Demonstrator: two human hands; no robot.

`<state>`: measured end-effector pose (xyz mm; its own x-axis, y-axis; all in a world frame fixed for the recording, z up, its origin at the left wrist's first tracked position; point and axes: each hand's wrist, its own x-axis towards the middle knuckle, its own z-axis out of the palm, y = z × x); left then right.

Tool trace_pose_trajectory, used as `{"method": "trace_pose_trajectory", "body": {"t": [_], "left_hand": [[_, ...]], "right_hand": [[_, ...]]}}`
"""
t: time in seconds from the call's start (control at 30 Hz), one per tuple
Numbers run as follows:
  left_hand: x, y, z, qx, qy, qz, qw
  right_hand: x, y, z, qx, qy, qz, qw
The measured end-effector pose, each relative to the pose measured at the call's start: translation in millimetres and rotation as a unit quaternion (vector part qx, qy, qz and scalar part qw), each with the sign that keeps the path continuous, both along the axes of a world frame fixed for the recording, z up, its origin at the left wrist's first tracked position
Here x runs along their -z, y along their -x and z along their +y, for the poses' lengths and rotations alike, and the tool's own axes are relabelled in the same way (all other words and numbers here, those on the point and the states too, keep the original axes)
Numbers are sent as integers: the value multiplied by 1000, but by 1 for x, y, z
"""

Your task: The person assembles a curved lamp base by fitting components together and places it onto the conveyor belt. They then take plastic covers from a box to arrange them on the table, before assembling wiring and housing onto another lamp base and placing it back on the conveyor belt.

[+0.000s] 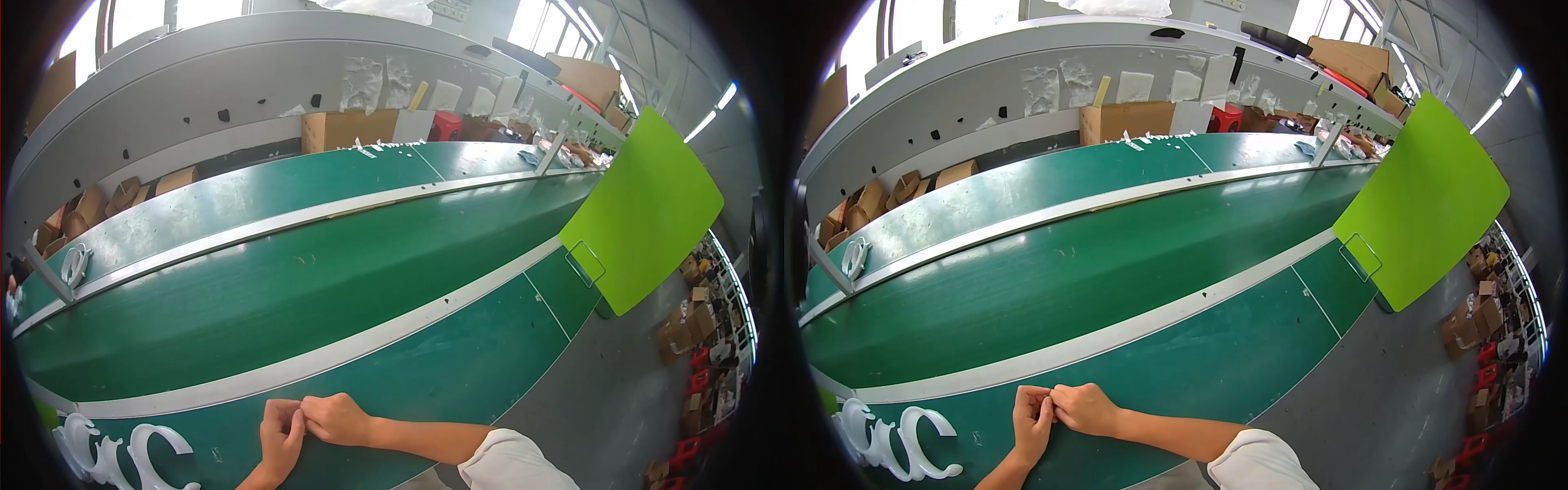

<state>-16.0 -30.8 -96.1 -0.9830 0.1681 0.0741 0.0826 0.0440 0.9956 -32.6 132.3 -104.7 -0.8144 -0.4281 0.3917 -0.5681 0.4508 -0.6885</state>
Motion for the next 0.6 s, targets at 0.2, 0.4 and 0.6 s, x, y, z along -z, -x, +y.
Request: {"method": "trace_pose_trajectory", "body": {"t": [0.2, 0.4, 0.6], "left_hand": [[-1, 0, -1, 14, 5, -6, 1000], [0, 0, -1, 13, 9, -2, 1000], [0, 0, -1, 10, 10, -1, 1000]], "right_hand": [[-2, 0, 0, -2, -2, -5, 1000], [-2, 0, 0, -1, -4, -7, 1000], [-2, 0, 0, 0, -6, -9, 1000]]}}
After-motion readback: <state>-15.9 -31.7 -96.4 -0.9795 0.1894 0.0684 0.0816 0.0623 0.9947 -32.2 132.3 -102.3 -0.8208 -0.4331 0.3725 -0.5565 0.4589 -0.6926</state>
